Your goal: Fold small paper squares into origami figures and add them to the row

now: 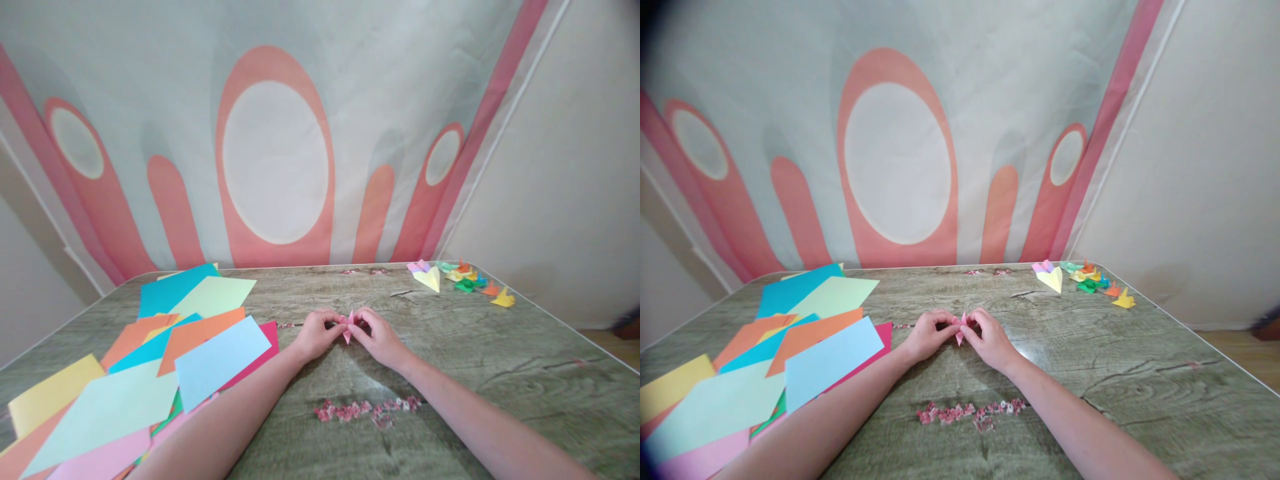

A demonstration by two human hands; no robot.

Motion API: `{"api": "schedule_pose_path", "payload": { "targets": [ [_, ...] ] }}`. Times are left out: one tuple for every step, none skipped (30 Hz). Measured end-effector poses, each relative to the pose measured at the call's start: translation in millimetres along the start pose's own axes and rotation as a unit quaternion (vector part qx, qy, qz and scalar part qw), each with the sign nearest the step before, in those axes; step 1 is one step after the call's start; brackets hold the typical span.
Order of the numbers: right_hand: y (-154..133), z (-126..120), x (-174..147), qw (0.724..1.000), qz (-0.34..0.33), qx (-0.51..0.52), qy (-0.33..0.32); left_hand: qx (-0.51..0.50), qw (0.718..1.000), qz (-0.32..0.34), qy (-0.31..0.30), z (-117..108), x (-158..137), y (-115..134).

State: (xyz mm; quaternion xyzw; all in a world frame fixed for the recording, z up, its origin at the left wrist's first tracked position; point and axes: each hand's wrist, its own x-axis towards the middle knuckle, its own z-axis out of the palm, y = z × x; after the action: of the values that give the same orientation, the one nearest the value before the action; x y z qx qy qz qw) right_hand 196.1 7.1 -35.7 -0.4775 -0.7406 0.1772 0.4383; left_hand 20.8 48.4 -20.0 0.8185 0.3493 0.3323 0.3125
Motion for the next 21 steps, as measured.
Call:
{"api": "schedule_pose_path", "payload": {
  "targets": [
    [0.6, 0.0, 0.2, 1.000, 0.002, 0.005, 0.001, -0.003, 1.000, 0.002, 0.002, 0.1, 0.0, -0.6],
    [1.3, 0.0, 0.4, 1.000, 0.003, 0.008, 0.003, -0.004, 1.000, 0.001, 0.008, 0.2, 0.1, -1.2],
    [2.0, -0.1, 0.7, 1.000, 0.006, 0.010, 0.007, -0.004, 1.000, -0.002, 0.017, 0.2, 0.1, -1.6],
    [2.6, -0.2, 0.9, 1.000, 0.010, 0.010, 0.010, -0.003, 1.000, -0.007, 0.027, 0.1, 0.2, -1.8],
    [3.0, -0.5, 1.2, 1.000, 0.015, 0.011, 0.012, -0.003, 0.999, -0.010, 0.035, -0.1, 0.3, -1.9],
    [3.2, -0.7, 1.5, 1.000, 0.020, 0.010, 0.012, -0.003, 0.999, -0.011, 0.040, -0.3, 0.4, -1.7],
    [3.1, -1.0, 1.7, 1.000, 0.024, 0.009, 0.012, -0.004, 0.999, -0.010, 0.040, -0.6, 0.5, -1.3],
    [2.8, -1.3, 1.8, 1.000, 0.027, 0.009, 0.011, -0.004, 0.999, -0.008, 0.038, -0.9, 0.5, -0.9],
    [2.2, -1.6, 1.9, 1.000, 0.029, 0.009, 0.010, -0.004, 0.999, -0.007, 0.037, -1.1, 0.4, -0.4],
    [1.5, -1.8, 2.0, 0.999, 0.030, 0.008, 0.008, -0.004, 0.999, -0.006, 0.038, -1.3, 0.3, 0.0],
    [0.8, -2.0, 2.1, 0.999, 0.030, 0.007, 0.008, -0.003, 0.999, -0.006, 0.039, -1.4, 0.1, 0.3],
    [0.1, -2.2, 2.1, 0.999, 0.030, 0.006, 0.007, -0.003, 0.999, -0.007, 0.040, -1.4, 0.0, 0.3],
    [-0.5, -2.3, 2.1, 1.000, 0.030, 0.005, 0.005, -0.004, 0.999, -0.006, 0.042, -1.3, -0.2, 0.2],
    [-1.0, -2.3, 2.2, 1.000, 0.030, 0.003, 0.004, -0.005, 0.999, -0.006, 0.043, -1.3, -0.3, -0.1],
    [-1.3, -2.3, 2.2, 1.000, 0.031, 0.002, 0.003, -0.006, 0.999, -0.006, 0.045, -1.2, -0.4, -0.5],
    [-1.4, -2.3, 2.2, 0.999, 0.032, 0.001, 0.002, -0.008, 0.999, -0.006, 0.046, -1.2, -0.4, -0.9],
    [-1.3, -2.2, 2.2, 0.999, 0.032, 0.000, 0.001, -0.010, 0.999, -0.007, 0.048, -1.2, -0.3, -1.2],
    [-1.1, -2.0, 2.2, 1.000, 0.032, -0.001, -0.001, -0.013, 0.999, -0.007, 0.049, -1.2, -0.2, -1.5],
    [-0.7, -1.8, 2.2, 1.000, 0.031, -0.001, -0.003, -0.015, 0.999, -0.007, 0.052, -1.3, -0.2, -1.7],
    [-0.4, -1.7, 2.2, 1.000, 0.030, -0.001, -0.004, -0.018, 0.998, -0.007, 0.054, -1.3, -0.1, -1.8],
    [0.0, -1.5, 2.1, 1.000, 0.028, -0.001, -0.004, -0.021, 0.998, -0.006, 0.056, -1.3, 0.0, -1.9]
  ]
}}
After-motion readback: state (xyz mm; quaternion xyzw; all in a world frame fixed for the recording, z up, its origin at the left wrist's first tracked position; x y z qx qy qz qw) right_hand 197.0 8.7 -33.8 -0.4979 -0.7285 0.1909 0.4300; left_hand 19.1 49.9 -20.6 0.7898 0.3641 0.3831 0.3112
